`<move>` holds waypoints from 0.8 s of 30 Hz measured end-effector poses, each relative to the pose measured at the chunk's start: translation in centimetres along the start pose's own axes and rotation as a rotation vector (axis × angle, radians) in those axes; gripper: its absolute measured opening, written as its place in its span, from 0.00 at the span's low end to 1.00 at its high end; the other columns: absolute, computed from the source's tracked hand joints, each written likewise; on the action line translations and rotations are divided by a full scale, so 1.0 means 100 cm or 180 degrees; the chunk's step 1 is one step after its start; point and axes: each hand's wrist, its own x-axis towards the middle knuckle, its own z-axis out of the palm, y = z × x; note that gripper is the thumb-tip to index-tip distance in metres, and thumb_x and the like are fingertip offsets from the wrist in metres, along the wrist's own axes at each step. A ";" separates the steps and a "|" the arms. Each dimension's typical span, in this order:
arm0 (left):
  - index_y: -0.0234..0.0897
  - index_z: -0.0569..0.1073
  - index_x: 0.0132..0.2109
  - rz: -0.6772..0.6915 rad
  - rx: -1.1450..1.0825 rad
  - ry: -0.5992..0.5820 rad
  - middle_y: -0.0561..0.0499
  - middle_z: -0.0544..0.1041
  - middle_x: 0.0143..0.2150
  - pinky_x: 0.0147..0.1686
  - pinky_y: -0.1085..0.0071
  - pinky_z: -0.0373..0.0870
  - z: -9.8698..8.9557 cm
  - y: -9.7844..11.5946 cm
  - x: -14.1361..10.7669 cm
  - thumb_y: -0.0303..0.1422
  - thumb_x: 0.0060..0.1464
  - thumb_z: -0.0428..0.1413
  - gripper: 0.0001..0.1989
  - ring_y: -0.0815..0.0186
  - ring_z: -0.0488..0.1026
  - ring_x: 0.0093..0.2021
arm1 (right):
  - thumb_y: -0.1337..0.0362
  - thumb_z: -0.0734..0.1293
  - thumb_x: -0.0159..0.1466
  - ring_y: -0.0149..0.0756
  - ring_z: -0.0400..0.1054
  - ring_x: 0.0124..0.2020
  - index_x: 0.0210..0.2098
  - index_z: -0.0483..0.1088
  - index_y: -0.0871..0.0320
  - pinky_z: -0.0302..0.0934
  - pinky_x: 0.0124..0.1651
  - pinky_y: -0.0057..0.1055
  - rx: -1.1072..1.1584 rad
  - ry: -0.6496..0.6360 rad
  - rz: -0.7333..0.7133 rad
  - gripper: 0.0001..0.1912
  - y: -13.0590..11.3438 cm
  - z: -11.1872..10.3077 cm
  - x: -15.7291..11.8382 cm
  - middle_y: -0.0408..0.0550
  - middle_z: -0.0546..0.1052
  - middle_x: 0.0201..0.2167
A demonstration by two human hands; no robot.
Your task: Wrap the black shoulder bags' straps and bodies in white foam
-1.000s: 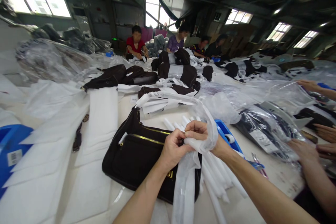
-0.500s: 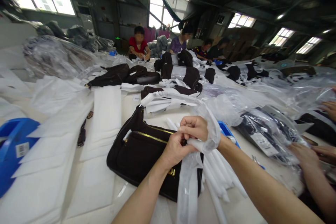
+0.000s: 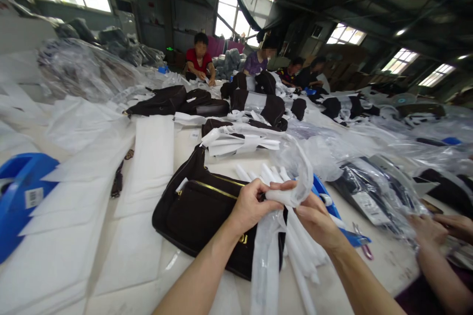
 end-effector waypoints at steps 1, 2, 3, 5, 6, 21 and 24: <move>0.35 0.69 0.31 0.0023 -0.0046 -0.0024 0.56 0.73 0.30 0.32 0.73 0.61 0.000 0.000 0.000 0.33 0.37 0.70 0.18 0.69 0.67 0.31 | 0.49 0.73 0.52 0.55 0.67 0.57 0.46 0.69 0.51 0.60 0.58 0.49 -0.0055 -0.0116 -0.0069 0.25 -0.002 0.003 0.001 0.55 0.76 0.50; 0.35 0.68 0.31 0.0056 -0.0093 -0.0053 0.55 0.74 0.31 0.33 0.73 0.62 0.000 0.001 0.000 0.34 0.38 0.70 0.18 0.69 0.67 0.32 | 0.50 0.75 0.51 0.54 0.66 0.57 0.45 0.68 0.52 0.59 0.59 0.49 -0.0142 -0.0227 -0.0122 0.26 -0.006 0.006 0.004 0.55 0.76 0.50; 0.35 0.68 0.30 0.0088 -0.0125 -0.0082 0.55 0.74 0.32 0.33 0.73 0.62 0.000 0.001 0.001 0.34 0.38 0.70 0.19 0.69 0.68 0.33 | 0.51 0.76 0.50 0.53 0.66 0.57 0.44 0.67 0.52 0.59 0.60 0.48 -0.0254 -0.0337 -0.0156 0.27 -0.009 0.009 0.008 0.54 0.76 0.49; 0.35 0.66 0.29 0.0137 -0.0121 -0.0103 0.55 0.73 0.32 0.33 0.74 0.62 -0.001 0.001 0.001 0.34 0.38 0.70 0.19 0.69 0.67 0.32 | 0.52 0.77 0.50 0.49 0.68 0.54 0.42 0.67 0.52 0.61 0.58 0.45 -0.0447 -0.0517 -0.0212 0.25 -0.013 0.013 0.015 0.53 0.76 0.46; 0.36 0.64 0.28 0.0159 -0.0098 -0.0106 0.56 0.72 0.30 0.32 0.74 0.61 -0.001 0.000 0.001 0.34 0.39 0.70 0.20 0.70 0.66 0.31 | 0.53 0.77 0.51 0.47 0.70 0.51 0.41 0.66 0.53 0.63 0.56 0.43 -0.0476 -0.0584 -0.0248 0.24 -0.014 0.015 0.019 0.51 0.75 0.44; 0.38 0.66 0.54 -0.0183 -0.1030 -0.0084 0.48 0.77 0.40 0.37 0.71 0.68 -0.011 0.018 0.005 0.44 0.46 0.67 0.32 0.66 0.74 0.35 | 0.39 0.68 0.58 0.46 0.68 0.57 0.56 0.68 0.51 0.63 0.58 0.44 0.0201 -0.0018 -0.0294 0.33 -0.002 0.023 0.051 0.53 0.75 0.55; 0.39 0.68 0.56 -0.0160 -0.1071 0.0024 0.45 0.75 0.49 0.36 0.71 0.69 -0.013 0.014 0.006 0.46 0.45 0.67 0.33 0.66 0.74 0.37 | 0.41 0.64 0.63 0.45 0.66 0.59 0.54 0.70 0.51 0.61 0.59 0.44 -0.0113 0.0310 -0.0296 0.28 0.004 0.013 0.042 0.51 0.75 0.54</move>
